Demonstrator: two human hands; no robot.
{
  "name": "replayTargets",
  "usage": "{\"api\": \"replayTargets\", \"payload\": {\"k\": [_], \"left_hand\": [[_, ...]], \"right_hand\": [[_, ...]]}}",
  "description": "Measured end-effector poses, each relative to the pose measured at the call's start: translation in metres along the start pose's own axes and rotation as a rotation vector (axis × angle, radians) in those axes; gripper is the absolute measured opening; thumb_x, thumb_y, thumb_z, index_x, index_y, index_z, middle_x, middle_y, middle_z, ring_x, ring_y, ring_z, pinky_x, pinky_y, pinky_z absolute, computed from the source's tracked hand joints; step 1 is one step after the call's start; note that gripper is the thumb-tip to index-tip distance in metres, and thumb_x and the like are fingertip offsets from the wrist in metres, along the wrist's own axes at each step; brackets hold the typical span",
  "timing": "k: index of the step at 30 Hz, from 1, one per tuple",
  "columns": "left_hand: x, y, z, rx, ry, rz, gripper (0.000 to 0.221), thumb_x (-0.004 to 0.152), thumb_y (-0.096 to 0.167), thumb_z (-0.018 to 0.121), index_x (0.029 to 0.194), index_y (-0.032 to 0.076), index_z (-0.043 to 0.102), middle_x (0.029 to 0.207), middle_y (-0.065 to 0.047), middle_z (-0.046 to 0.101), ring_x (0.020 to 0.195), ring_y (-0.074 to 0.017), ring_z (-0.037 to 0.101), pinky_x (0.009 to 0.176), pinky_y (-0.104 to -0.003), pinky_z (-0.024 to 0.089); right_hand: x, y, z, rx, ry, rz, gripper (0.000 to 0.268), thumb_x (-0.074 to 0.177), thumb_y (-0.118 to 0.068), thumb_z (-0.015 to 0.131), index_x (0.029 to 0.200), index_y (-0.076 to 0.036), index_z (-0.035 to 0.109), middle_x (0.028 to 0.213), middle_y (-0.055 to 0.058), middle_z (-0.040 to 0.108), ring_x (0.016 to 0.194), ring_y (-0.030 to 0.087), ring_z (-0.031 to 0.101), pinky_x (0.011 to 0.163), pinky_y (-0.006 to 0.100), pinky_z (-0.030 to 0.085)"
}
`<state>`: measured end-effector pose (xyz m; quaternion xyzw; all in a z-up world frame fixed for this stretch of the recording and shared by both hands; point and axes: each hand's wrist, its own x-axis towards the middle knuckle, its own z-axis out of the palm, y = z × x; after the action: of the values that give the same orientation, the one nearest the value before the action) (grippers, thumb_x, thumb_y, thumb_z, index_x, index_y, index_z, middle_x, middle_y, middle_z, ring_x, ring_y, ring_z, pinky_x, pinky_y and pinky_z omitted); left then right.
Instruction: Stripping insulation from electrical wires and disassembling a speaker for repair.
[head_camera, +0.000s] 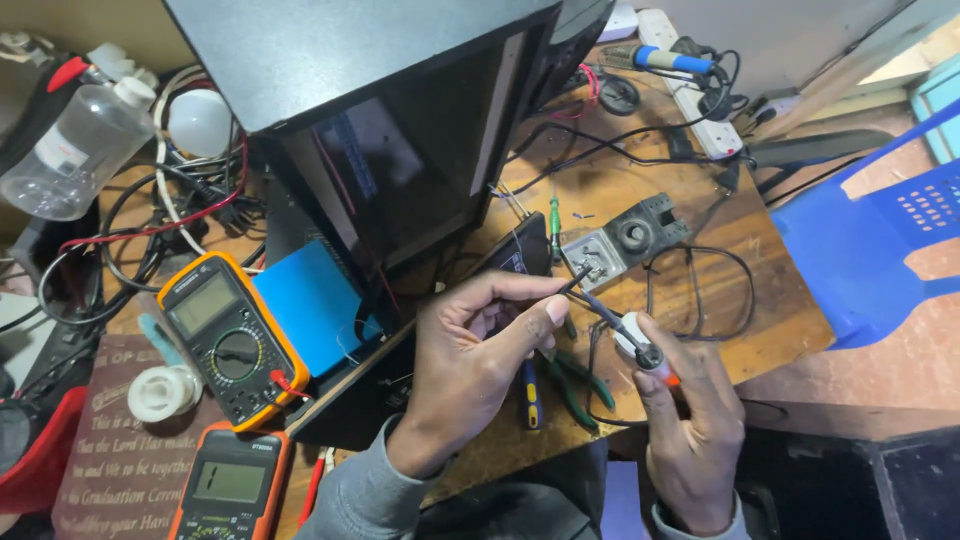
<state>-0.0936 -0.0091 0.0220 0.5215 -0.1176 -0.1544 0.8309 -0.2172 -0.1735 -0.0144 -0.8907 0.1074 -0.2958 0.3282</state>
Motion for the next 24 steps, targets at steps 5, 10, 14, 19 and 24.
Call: {"api": "replayTargets", "payload": {"k": [5,10,14,19,24], "left_hand": [[-0.0017,0.0061,0.0014,0.054,-0.022,0.044,0.012,0.090,0.008,0.075,0.101,0.002,0.078,0.080,-0.007,0.073,0.066,-0.0103,0.066,0.059,-0.020,0.053],[-0.0023,0.0066,-0.0003,0.061,-0.020,0.036,0.012,0.090,0.008,0.075,0.100,0.003,0.078,0.081,-0.007,0.073,0.067,-0.0108,0.066,0.061,-0.020,0.055],[-0.0023,0.0029,-0.0028,0.040,-0.016,0.017,0.012,0.090,0.010,0.076,0.101,0.004,0.078,0.081,-0.006,0.072,0.069,-0.0118,0.067,0.064,-0.022,0.056],[-0.0021,0.0042,-0.0036,0.029,-0.022,0.017,0.013,0.091,0.010,0.075,0.101,0.003,0.077,0.081,-0.006,0.071,0.070,-0.0120,0.066,0.064,-0.022,0.056],[0.0004,0.0040,-0.0036,0.011,-0.003,0.006,0.011,0.090,0.012,0.075,0.097,0.003,0.075,0.087,-0.007,0.073,0.071,-0.0122,0.066,0.065,-0.024,0.059]], "right_hand": [[0.0021,-0.0008,-0.0004,-0.043,-0.018,0.012,0.040,0.101,-0.019,0.060,0.137,-0.003,0.065,0.098,0.011,0.061,0.087,0.021,0.063,0.086,0.032,0.053],[0.0034,0.0001,-0.0002,-0.053,-0.042,0.018,0.041,0.101,-0.021,0.059,0.138,-0.004,0.065,0.091,0.009,0.056,0.081,0.019,0.058,0.079,0.030,0.050],[0.0034,0.0038,0.0019,-0.042,-0.058,0.037,0.040,0.100,-0.021,0.061,0.137,-0.007,0.066,0.089,0.007,0.055,0.079,0.018,0.055,0.076,0.029,0.048],[0.0040,0.0017,0.0046,-0.007,-0.046,0.040,0.038,0.099,-0.017,0.063,0.136,-0.005,0.067,0.089,0.007,0.054,0.079,0.016,0.056,0.076,0.027,0.049],[0.0028,0.0031,0.0075,0.061,0.054,0.070,0.036,0.100,-0.018,0.062,0.130,0.000,0.068,0.089,0.007,0.057,0.079,0.016,0.054,0.077,0.026,0.045]]}}
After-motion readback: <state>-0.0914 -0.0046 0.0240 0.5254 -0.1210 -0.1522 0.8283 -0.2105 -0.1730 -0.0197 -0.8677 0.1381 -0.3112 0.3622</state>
